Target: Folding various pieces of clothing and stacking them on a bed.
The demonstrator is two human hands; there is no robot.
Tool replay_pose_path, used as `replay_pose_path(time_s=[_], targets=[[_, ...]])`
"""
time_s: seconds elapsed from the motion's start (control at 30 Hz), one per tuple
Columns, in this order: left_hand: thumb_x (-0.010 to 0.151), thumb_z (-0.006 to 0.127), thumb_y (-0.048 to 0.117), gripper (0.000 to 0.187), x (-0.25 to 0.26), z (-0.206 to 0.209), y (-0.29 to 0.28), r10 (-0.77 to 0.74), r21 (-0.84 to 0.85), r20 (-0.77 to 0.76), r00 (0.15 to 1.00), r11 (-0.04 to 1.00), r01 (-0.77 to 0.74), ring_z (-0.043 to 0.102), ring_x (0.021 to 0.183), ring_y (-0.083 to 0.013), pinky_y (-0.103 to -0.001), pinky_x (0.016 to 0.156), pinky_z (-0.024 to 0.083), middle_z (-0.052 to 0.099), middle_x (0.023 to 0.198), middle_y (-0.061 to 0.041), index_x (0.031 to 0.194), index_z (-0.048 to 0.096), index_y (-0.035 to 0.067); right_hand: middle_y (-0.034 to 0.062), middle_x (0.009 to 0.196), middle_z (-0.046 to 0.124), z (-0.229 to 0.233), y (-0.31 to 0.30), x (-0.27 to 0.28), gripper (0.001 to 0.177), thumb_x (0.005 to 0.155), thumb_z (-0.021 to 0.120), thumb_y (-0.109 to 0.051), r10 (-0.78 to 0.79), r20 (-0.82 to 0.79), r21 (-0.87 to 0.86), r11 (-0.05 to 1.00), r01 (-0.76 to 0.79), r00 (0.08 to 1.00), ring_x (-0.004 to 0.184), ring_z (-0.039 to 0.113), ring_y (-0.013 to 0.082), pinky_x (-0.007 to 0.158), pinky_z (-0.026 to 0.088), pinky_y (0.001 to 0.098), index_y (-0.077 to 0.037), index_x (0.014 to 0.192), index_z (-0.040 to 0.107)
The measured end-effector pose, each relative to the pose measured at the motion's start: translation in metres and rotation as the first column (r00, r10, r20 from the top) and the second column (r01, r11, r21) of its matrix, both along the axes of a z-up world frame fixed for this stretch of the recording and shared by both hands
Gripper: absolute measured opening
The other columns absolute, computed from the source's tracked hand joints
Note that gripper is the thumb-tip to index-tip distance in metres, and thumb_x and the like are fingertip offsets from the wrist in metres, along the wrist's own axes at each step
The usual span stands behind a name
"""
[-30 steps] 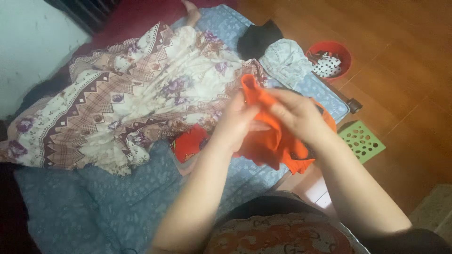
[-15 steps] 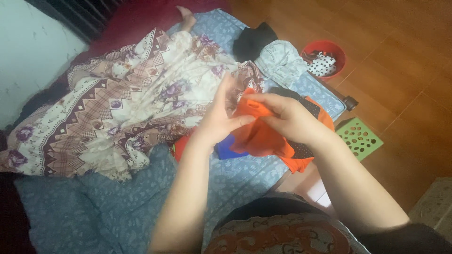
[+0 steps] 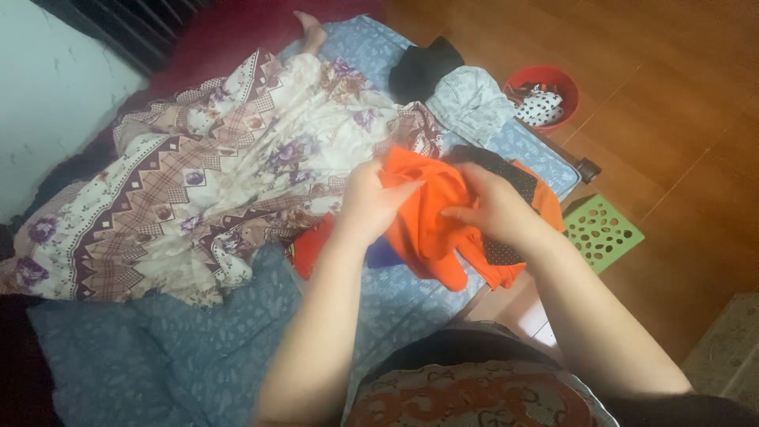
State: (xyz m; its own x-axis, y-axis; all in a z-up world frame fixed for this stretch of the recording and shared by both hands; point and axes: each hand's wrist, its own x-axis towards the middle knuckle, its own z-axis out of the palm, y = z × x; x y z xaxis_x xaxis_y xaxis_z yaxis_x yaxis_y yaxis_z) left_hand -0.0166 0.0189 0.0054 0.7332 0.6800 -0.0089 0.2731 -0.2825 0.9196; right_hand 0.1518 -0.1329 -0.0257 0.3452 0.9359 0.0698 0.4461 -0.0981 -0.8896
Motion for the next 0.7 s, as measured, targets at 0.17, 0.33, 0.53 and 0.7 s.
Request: replay_pose_path(time_s=[0.17,0.33,0.53,0.7], targets=[[0.086,0.078,0.014,0.025,-0.011,0.017,0.010,-0.015,0.014,0.188,0.982,1.000,0.013,0.074,0.087,-0.0146,-0.030,0.079,0.057,0.080,0.097,-0.009,0.106,0.073,-0.001,0.0170,0.101,0.072,-0.040,-0.002,0.021,0.025,0.083,0.072,-0.010,-0.136,0.411,-0.154,0.964,0.216,0.901,0.101,0.067,0.0353,0.085,0.053,0.0421,-0.007,0.108,0.075],[0.089,0.072,0.013,0.024,-0.023,0.030,0.021,0.047,-0.096,0.144,0.988,0.995,-0.033,0.073,0.087,-0.0106,-0.029,0.077,0.059,0.080,0.099,-0.005,0.109,0.074,0.000,0.0192,0.092,0.069,-0.011,0.000,0.030,0.015,0.087,0.070,-0.012,-0.397,0.504,0.229,0.918,0.324,0.767,0.090,0.067,0.0379,0.077,0.054,0.0439,-0.007,0.097,0.080],[0.093,0.069,0.015,0.023,-0.034,0.033,0.032,0.047,-0.115,0.008,0.999,0.992,-0.046,0.071,0.085,-0.0107,-0.030,0.074,0.057,0.079,0.095,-0.005,0.110,0.075,0.001,0.0142,0.092,0.076,0.017,0.010,0.028,0.019,0.091,0.070,-0.011,-0.423,0.291,0.075,0.904,0.420,0.858,0.082,0.072,0.0278,0.075,0.055,0.0399,-0.007,0.108,0.076],[0.096,0.069,0.019,0.028,-0.039,0.014,0.045,-0.002,-0.298,0.099,0.995,0.954,0.031,0.070,0.093,-0.0126,-0.030,0.080,0.057,0.077,0.106,-0.005,0.118,0.072,0.000,0.0063,0.098,0.072,-0.012,0.018,0.039,0.017,0.096,0.062,-0.005,-0.292,-0.063,0.138,0.944,0.298,0.954,0.092,0.069,0.0162,0.082,0.054,0.0322,-0.001,0.113,0.066]])
